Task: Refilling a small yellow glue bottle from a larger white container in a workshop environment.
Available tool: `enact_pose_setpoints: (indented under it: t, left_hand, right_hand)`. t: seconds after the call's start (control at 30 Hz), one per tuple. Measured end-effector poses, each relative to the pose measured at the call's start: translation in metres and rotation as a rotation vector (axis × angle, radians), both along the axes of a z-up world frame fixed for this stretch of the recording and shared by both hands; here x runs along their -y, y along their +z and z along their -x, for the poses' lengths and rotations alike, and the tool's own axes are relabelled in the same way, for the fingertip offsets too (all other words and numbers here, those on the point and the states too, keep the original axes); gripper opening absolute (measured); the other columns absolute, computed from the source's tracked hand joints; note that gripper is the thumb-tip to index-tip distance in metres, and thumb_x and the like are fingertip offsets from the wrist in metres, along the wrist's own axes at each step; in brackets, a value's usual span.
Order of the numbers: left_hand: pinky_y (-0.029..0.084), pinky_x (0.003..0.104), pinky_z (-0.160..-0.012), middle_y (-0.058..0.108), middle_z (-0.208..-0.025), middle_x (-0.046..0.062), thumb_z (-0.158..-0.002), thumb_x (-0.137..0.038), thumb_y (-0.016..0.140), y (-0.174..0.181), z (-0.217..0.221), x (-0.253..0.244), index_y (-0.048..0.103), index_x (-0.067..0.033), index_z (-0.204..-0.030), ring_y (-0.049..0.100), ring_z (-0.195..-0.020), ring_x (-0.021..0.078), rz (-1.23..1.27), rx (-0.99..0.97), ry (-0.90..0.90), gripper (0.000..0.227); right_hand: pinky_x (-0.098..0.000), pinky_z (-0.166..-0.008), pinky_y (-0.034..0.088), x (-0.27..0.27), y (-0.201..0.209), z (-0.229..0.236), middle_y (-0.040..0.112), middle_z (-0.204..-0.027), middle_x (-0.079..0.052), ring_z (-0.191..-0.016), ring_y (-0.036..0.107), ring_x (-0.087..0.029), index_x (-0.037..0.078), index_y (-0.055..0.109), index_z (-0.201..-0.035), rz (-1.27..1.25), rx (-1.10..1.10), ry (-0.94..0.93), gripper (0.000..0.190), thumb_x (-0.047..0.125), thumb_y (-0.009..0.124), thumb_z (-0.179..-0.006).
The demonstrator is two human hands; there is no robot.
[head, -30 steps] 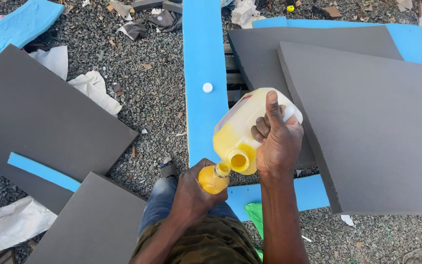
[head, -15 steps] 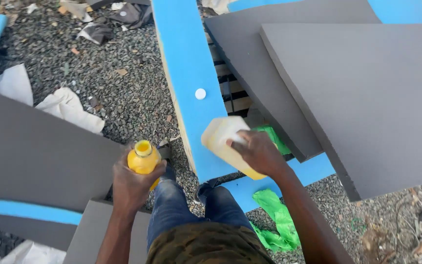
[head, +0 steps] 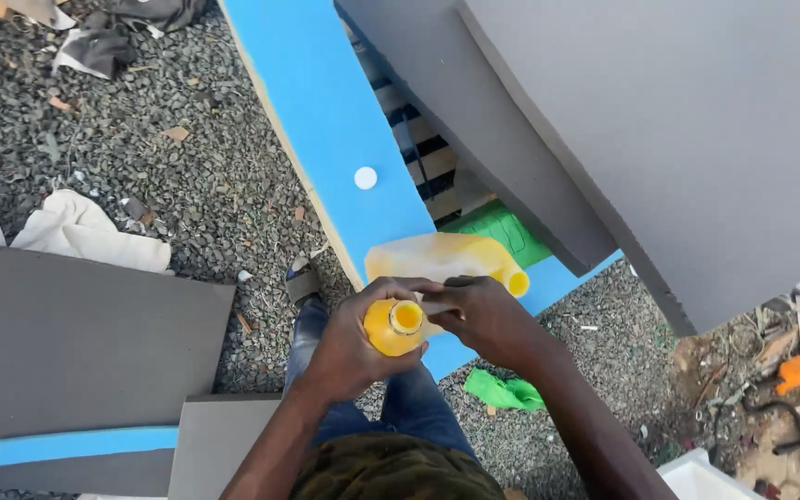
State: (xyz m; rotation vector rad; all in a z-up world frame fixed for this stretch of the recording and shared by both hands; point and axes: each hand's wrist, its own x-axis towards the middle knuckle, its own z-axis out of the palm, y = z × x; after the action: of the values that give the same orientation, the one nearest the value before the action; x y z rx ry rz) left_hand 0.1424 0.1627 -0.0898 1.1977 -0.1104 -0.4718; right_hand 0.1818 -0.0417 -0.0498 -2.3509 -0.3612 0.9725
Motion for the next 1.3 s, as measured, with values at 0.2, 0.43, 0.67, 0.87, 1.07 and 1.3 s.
enact_pose_setpoints:
  t: [0.2,0.43,0.67,0.87,1.07,1.3]
  left_hand:
    - [0.048,0.058,-0.104,0.068,-0.129,0.024,-0.069,0.006,0.083,-0.010,-0.002,0.004,0.064,-0.0013,-0.102,0.065,-0.121,0.0479,-0.085,0.100,0.031,0.039]
    - [0.053,0.037,-0.096,0.073,-0.124,0.009,-0.060,-0.001,0.084,-0.029,0.007,0.021,0.063,-0.0117,-0.101,0.068,-0.117,0.0239,-0.243,0.195,-0.008,0.047]
    - [0.054,0.039,-0.095,0.075,-0.119,0.008,-0.059,-0.006,0.087,-0.037,0.011,0.022,0.061,-0.0107,-0.100,0.068,-0.115,0.0252,-0.296,0.278,0.010,0.048]
    - [0.056,0.036,-0.093,0.074,-0.113,0.006,-0.070,-0.019,0.088,-0.039,0.009,0.019,0.062,-0.0104,-0.100,0.070,-0.109,0.0216,-0.333,0.297,0.068,0.041]
    - [0.057,0.037,-0.093,0.075,-0.111,0.008,-0.069,-0.009,0.085,-0.037,0.012,0.015,0.062,-0.0085,-0.099,0.070,-0.108,0.0240,-0.284,0.311,0.117,0.038]
    - [0.057,0.037,-0.087,0.072,-0.117,0.006,-0.069,-0.009,0.085,-0.050,0.014,0.015,0.066,-0.0126,-0.109,0.070,-0.107,0.0234,-0.297,0.268,0.084,0.044]
  right_hand:
    - [-0.0459,-0.084,0.062,0.015,-0.005,0.001,0.075,-0.105,-0.018,-0.097,0.074,-0.041,0.007,0.071,-0.116,-0.054,0.000,-0.068,0.025,0.010,0.073,-0.091]
    - [-0.0341,-0.083,0.067,0.028,-0.015,-0.065,0.081,-0.105,-0.007,-0.091,0.080,-0.020,0.010,0.070,-0.114,-0.044,-0.019,-0.143,0.034,0.030,0.074,-0.088]
    - [-0.0459,-0.065,0.045,-0.007,-0.204,-0.156,0.066,-0.101,-0.008,-0.083,0.061,-0.026,0.018,0.065,-0.114,-0.042,0.297,0.278,0.014,0.022,0.062,-0.101]
    - [-0.0626,-0.073,0.056,-0.025,-0.339,-0.191,0.042,-0.145,-0.028,-0.113,0.052,-0.050,0.017,0.050,-0.149,0.279,0.406,0.824,0.053,0.003,0.058,-0.099]
    - [-0.0493,-0.070,0.046,-0.006,-0.272,-0.184,0.057,-0.112,-0.017,-0.085,0.064,-0.034,0.018,0.056,-0.139,0.085,0.317,0.579,0.045,0.025,0.065,-0.095]
    - [-0.0373,-0.074,0.054,0.050,0.002,-0.096,0.066,-0.120,-0.008,-0.082,0.072,-0.021,0.015,0.065,-0.132,0.091,0.300,-0.010,0.040,0.024,0.068,-0.094]
